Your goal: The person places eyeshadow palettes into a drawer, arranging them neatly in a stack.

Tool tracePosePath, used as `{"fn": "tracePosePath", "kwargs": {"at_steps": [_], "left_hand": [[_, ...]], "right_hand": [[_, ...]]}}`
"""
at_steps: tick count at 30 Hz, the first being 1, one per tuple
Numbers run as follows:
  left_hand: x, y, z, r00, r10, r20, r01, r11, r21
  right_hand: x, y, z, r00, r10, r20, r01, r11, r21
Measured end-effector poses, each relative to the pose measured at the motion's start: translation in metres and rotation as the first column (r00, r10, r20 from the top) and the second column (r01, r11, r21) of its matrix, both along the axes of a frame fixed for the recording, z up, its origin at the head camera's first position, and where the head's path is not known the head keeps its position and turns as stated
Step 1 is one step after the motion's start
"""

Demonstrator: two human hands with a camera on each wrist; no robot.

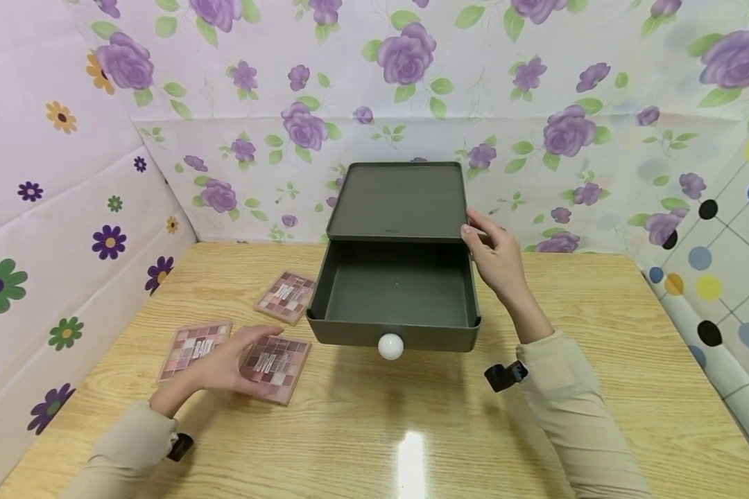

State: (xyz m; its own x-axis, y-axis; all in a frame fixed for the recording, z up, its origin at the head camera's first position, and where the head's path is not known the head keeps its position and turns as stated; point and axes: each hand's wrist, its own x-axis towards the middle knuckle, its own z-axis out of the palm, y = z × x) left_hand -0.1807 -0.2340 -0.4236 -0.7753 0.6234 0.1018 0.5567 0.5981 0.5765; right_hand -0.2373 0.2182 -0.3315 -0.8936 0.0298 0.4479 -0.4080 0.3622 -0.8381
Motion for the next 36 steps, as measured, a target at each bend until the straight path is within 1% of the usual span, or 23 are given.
{"fn": "tracePosePath", "kwargs": {"at_steps": [5,9,14,17,20,23,29,32,36], "left_hand": [[-0.0088,-0.0076,-0.0045,0.998,-0.056,0.012,0.056,0.997,-0.050],[-0.0110,-0.0079,-0.0050,0.997,-0.061,0.041,0.065,0.991,-0.113],[-0.0120,-0.0076,-0.0056,0.995,-0.075,0.060,0.086,0.971,-0.224],[-0.0118,-0.0069,-0.0051,0.994,-0.086,0.072,0.102,0.961,-0.257],[-0.0117,-0.0063,-0.0060,0.993,-0.091,0.073,0.107,0.956,-0.274],[-0.0111,-0.0057,-0.0066,0.994,-0.091,0.067,0.106,0.955,-0.277],[-0.0103,-0.0049,-0.0060,0.996,-0.071,0.059,0.085,0.957,-0.279],[-0.0102,-0.0044,-0.0062,0.997,-0.056,0.049,0.067,0.958,-0.279],[-0.0090,-0.0028,-0.0048,0.999,-0.018,0.040,0.027,0.965,-0.262]], "right_hand": [[0.0007,0.0002,0.0010,1.000,0.003,0.004,-0.003,1.000,0.009],[0.0006,0.0010,0.0009,1.000,-0.004,0.003,0.004,1.000,0.018],[-0.0005,0.0012,0.0004,1.000,-0.010,0.002,0.010,1.000,0.018],[-0.0008,0.0011,-0.0002,1.000,-0.012,-0.002,0.012,1.000,0.013],[-0.0008,0.0009,-0.0009,1.000,-0.012,-0.006,0.012,1.000,0.013],[-0.0009,0.0007,-0.0016,1.000,-0.011,-0.006,0.011,1.000,0.016],[-0.0011,0.0010,-0.0019,1.000,-0.013,0.002,0.013,1.000,0.018],[-0.0011,0.0012,-0.0016,1.000,-0.010,0.006,0.010,1.000,0.015],[-0.0010,0.0016,-0.0014,1.000,-0.007,0.003,0.007,1.000,0.016]]}}
